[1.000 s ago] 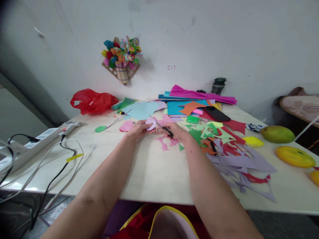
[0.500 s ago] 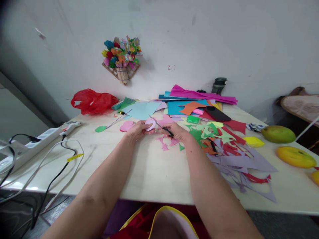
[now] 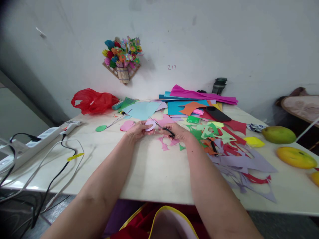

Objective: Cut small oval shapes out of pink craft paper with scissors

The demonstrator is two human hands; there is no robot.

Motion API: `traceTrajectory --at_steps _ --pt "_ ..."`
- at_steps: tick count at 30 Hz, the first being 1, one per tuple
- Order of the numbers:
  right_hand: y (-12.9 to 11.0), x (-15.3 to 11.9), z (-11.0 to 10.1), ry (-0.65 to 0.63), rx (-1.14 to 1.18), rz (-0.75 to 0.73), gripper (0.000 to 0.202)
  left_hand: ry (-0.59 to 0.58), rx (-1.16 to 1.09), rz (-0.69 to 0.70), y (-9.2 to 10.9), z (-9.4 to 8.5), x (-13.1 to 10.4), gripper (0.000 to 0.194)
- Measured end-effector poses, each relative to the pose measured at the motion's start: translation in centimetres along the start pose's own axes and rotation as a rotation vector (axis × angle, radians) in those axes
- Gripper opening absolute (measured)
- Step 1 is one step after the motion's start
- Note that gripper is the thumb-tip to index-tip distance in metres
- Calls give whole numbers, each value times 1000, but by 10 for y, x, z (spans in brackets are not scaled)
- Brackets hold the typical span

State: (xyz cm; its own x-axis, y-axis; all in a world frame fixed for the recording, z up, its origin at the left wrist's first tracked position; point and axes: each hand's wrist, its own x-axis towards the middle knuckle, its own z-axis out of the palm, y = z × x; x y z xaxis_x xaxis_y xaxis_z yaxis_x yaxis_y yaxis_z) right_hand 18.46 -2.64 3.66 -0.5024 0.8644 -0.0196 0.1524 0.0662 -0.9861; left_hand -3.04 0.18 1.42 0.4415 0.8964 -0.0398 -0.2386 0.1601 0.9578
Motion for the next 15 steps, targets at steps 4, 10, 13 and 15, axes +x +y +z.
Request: traceTrajectory --at_steps 4,10,13,15 --pt "1 0 -1 -5 34 52 30 11 14 -13 0 1 0 23" --pt "1 -1 1 11 9 58 30 -2 37 -29 0 3 -1 26" --pt "0 -1 2 12 -17 58 29 -4 45 -29 1 3 -1 26" --pt "-1 -1 2 19 -28 38 29 -5 49 -29 1 4 -2 26"
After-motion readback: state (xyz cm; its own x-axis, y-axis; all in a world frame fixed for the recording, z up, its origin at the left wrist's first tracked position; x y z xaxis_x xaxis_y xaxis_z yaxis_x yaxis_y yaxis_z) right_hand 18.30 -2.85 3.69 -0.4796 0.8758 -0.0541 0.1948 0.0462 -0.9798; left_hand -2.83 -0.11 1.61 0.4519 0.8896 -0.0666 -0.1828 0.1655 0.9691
